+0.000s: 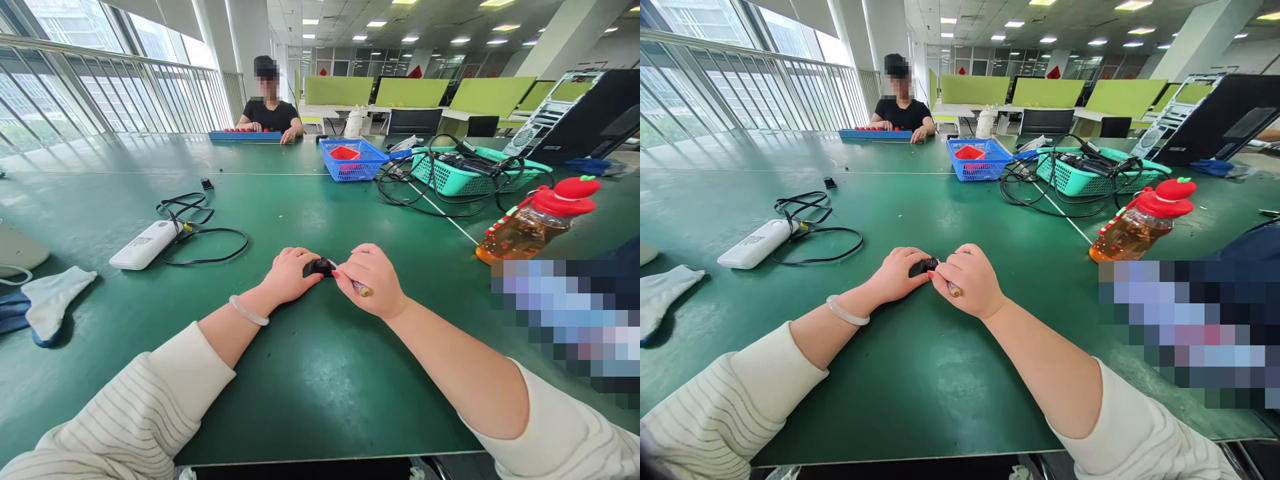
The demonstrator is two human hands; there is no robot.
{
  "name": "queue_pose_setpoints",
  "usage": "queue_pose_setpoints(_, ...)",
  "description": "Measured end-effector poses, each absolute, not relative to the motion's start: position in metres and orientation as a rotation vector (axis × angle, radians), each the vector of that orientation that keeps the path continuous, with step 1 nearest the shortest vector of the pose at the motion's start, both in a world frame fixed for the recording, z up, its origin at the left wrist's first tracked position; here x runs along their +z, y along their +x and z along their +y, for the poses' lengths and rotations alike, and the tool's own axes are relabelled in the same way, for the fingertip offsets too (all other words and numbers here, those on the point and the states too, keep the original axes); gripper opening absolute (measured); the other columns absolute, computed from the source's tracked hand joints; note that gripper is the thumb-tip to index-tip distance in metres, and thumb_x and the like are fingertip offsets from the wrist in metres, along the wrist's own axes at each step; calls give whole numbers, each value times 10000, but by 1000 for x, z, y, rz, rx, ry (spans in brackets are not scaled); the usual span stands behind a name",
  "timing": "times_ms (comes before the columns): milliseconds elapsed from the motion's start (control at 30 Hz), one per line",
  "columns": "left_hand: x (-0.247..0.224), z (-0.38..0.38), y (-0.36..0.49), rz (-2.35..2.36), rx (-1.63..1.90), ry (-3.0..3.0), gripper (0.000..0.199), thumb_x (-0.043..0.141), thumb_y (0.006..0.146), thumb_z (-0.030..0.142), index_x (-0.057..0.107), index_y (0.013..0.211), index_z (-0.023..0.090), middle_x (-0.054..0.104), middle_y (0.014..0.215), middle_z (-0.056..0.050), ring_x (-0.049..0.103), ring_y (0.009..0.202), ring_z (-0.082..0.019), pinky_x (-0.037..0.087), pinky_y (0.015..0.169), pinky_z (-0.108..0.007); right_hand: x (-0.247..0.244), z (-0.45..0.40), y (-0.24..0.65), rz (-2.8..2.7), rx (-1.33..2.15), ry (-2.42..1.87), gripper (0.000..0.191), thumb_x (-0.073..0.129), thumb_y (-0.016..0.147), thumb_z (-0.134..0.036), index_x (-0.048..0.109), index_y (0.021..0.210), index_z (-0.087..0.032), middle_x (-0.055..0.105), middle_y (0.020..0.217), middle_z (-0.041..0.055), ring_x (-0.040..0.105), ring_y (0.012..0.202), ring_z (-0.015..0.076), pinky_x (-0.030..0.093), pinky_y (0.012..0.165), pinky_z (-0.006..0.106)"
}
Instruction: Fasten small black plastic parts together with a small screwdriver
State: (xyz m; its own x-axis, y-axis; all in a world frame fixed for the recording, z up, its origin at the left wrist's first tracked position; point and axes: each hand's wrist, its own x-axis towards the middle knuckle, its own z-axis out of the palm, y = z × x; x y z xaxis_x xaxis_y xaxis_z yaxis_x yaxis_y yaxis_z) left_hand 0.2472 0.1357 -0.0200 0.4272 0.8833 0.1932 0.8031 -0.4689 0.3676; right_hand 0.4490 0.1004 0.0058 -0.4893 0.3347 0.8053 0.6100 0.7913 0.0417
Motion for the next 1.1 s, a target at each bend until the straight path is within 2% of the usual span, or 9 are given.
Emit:
queue_pose_setpoints(867,-18,134,248,1495,529,2454,376,593,861,457,641,1196,294,632,1269,-35,501,1223,-287,386,1090,-478,5,101,449,-2090,-401,-670,323,474,940,-203,548,626,-212,554,556,-24,453,535,120,452,759,314)
queue_pose_setpoints(1100,-19,135,247,1475,527,2456,386,604,847,438,636,1204,294,622,1278,-45,491,1238,-294,382,1095,-492,5,102,451,-2028,-383,-737,278,487,929,-208,580,667,-217,603,599,-10,495,582,141,442,732,327)
